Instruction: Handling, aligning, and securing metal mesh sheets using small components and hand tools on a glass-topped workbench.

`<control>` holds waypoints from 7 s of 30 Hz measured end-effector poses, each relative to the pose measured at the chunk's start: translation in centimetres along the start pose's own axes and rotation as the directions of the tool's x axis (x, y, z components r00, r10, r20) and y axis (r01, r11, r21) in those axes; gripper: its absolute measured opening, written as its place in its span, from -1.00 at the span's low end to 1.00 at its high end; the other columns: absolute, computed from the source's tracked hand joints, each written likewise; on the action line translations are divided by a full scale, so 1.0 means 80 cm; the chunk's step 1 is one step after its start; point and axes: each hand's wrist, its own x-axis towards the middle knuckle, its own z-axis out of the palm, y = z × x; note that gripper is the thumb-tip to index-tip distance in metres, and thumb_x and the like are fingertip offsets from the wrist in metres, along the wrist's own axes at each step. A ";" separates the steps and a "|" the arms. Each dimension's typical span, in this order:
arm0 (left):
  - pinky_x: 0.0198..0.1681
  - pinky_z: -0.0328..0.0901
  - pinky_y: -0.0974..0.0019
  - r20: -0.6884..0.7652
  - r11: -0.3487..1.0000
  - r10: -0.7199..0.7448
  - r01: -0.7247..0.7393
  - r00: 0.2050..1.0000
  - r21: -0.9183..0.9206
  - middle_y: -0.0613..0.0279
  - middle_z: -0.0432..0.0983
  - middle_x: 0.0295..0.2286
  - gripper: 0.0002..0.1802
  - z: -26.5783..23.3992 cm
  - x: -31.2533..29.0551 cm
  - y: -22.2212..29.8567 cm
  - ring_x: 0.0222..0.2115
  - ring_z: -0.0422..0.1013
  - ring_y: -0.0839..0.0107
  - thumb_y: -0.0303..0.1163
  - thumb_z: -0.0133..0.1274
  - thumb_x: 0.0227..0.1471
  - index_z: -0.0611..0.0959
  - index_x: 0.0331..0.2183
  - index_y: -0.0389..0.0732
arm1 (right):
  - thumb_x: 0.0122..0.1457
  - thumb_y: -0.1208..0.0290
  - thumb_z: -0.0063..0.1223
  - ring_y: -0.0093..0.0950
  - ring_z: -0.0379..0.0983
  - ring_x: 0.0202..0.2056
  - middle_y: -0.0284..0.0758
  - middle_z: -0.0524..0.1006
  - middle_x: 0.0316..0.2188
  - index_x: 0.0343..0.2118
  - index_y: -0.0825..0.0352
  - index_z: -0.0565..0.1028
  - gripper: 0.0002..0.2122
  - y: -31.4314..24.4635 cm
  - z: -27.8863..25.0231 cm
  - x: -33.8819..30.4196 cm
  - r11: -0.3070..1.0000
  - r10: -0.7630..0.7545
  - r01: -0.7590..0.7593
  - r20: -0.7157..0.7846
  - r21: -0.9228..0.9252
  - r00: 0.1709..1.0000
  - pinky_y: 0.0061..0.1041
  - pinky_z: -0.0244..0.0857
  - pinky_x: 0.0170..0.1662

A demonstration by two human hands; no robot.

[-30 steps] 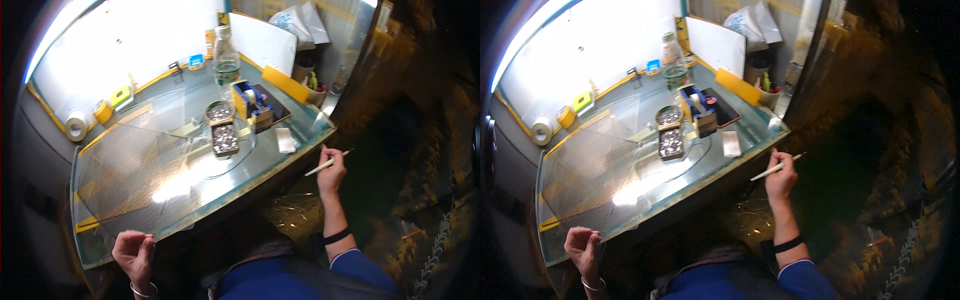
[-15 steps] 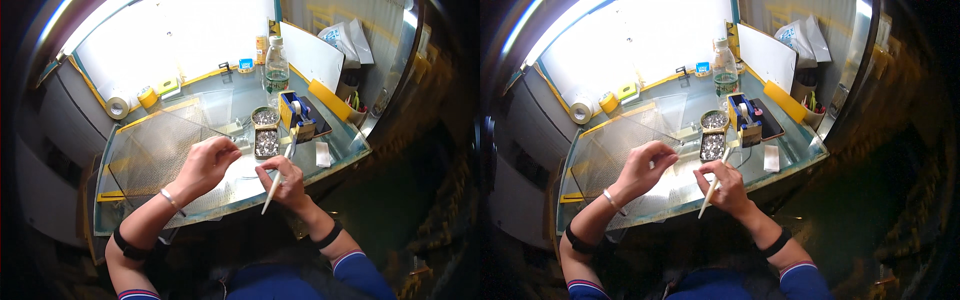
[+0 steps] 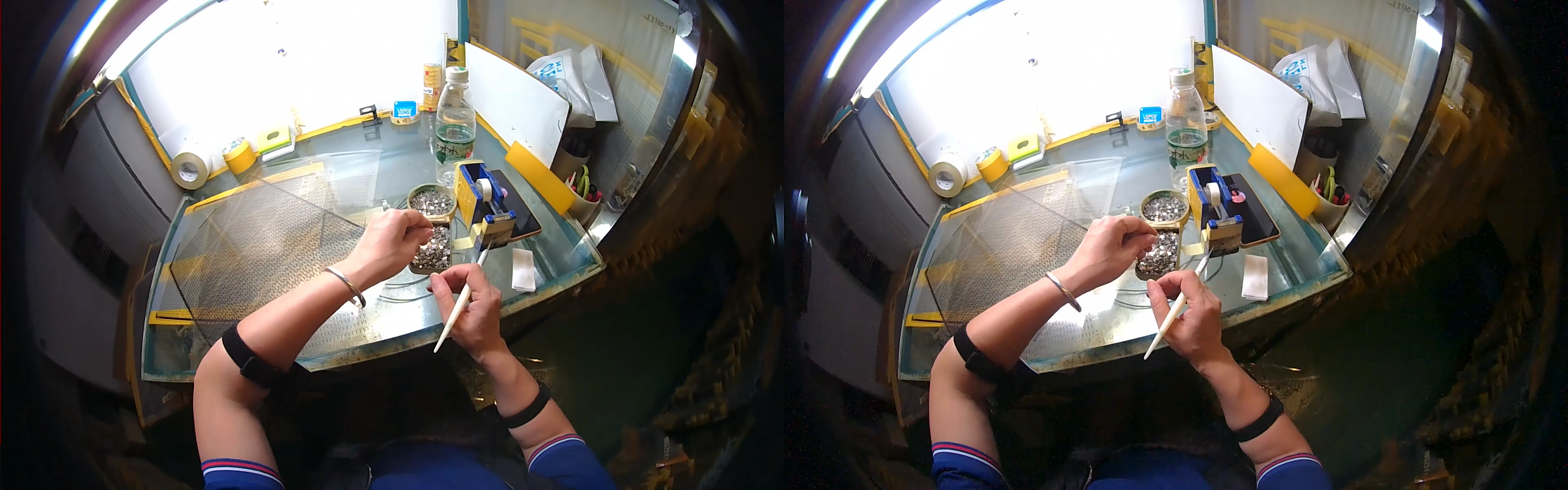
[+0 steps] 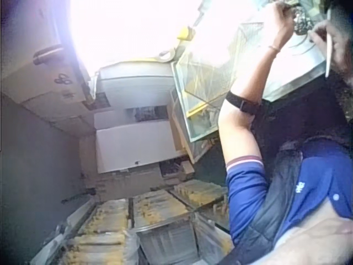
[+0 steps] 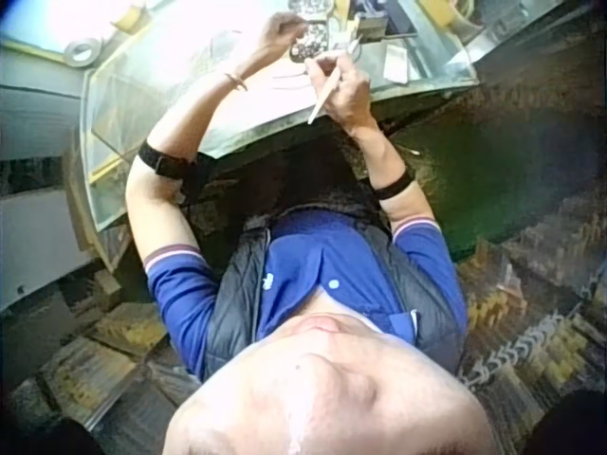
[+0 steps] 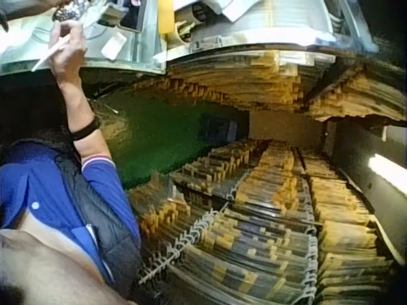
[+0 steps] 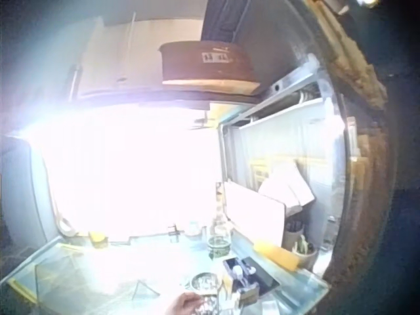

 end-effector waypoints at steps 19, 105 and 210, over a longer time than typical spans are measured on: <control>0.30 0.01 0.08 -0.532 0.635 -0.366 0.623 0.764 0.458 -0.15 0.29 0.18 -0.29 -0.150 -0.440 -0.165 0.26 0.14 0.05 0.07 -0.14 0.28 0.40 0.16 -0.37 | -0.14 0.35 0.45 -0.23 0.54 -0.01 -0.24 0.60 -0.05 -0.17 0.20 0.59 -0.60 -0.042 0.041 -0.043 0.813 -0.407 0.577 0.630 -0.081 0.662 -0.28 0.42 0.02; 0.01 0.41 0.22 -0.365 0.974 -0.108 0.173 0.925 0.150 0.00 0.59 -0.11 -0.65 -0.164 -0.383 -0.094 -0.07 0.52 0.15 -0.74 0.20 -0.22 0.72 -0.27 -0.30 | -0.01 0.64 0.27 -0.25 0.58 -0.17 -0.21 0.63 -0.23 -0.27 0.32 0.54 -0.78 -0.021 0.035 -0.009 0.923 -0.318 0.342 0.149 -0.175 0.936 -0.38 0.41 -0.08; -0.37 0.42 0.13 -0.022 0.652 -0.114 0.092 0.993 0.753 0.19 0.47 -0.51 -0.87 -0.163 -0.267 -0.088 -0.39 0.50 0.18 -0.31 0.22 -0.07 0.68 -0.48 -0.17 | 0.02 0.49 0.27 -0.09 0.40 -0.01 -0.09 0.52 -0.20 -0.12 0.37 0.44 -0.65 0.004 0.031 -0.005 0.899 -0.222 0.297 0.249 -0.322 0.943 -0.19 0.27 0.06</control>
